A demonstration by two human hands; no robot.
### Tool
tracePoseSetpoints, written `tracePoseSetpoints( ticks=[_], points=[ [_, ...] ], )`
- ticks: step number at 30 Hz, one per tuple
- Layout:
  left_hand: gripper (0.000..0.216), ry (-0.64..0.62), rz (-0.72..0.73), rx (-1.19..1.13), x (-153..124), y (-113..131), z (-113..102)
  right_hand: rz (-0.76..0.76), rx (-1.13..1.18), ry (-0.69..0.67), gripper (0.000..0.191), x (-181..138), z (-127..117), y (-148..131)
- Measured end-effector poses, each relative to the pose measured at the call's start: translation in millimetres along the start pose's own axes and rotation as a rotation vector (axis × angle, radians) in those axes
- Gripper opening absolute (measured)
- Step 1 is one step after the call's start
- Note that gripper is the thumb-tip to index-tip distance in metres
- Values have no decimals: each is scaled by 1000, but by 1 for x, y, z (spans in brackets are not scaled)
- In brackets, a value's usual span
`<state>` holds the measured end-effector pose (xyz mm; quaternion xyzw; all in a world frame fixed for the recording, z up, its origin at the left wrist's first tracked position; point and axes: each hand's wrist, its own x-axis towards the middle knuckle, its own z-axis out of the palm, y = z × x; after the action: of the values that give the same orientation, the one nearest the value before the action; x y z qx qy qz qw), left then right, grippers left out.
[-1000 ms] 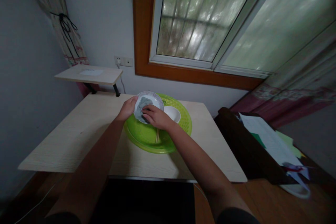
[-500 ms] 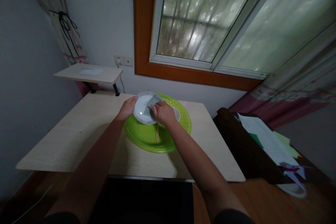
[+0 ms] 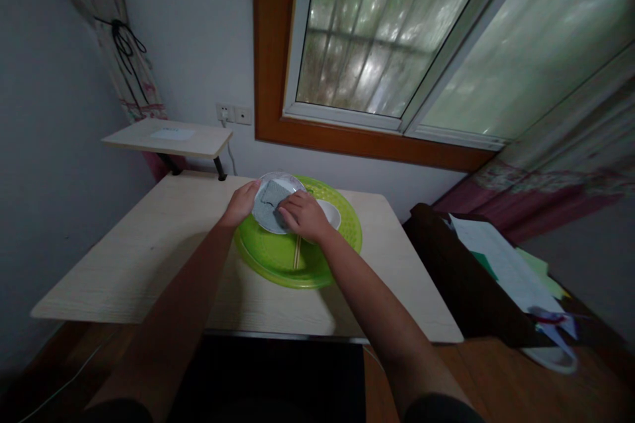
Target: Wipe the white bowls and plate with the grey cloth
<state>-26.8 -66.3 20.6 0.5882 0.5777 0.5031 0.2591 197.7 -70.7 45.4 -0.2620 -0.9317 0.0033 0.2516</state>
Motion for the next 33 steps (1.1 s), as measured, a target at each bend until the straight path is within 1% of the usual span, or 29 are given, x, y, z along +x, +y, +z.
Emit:
tracePoseSetpoints(
  ticks=[2,4,9,11,13,15,19,21,23,25,29,31,33],
  points=[
    [58,8,-13,7,0,0,0,57,16,61,37,-2,-1,4],
    [58,6,-17,2,-1,1,0,53,47,78,36,-3,1,6],
    [60,-1,-23,12,-1,1,-1,-120,72,-46,40,0,11,-3],
    [60,7,-19,31,0,-1,-1,-158,41,-75,44,3,15,-7],
    [61,-2,-9,47,1,-2,-1,-163,6,-79,49,5,19,-9],
    [62,-13,6,49,1,-2,-1,-119,-29,-64,53,7,24,-8],
    [64,-18,-5,9,-1,-1,-1,80,-124,5,58,8,28,0],
    [64,-23,-31,-1,-2,0,-1,174,-184,37,58,8,25,2],
    [63,-13,-48,4,-2,2,-1,249,-239,35,56,7,19,1],
    [63,1,-54,17,-2,3,-1,315,-286,-12,56,8,12,-2],
    [63,7,-42,48,-1,2,-2,398,-349,-146,67,6,-1,-8],
    [62,17,-42,61,-1,1,-3,377,-343,-201,67,4,-4,-10],
    [61,33,-47,61,-1,0,-3,296,-296,-252,65,2,-6,-12]
  ],
)
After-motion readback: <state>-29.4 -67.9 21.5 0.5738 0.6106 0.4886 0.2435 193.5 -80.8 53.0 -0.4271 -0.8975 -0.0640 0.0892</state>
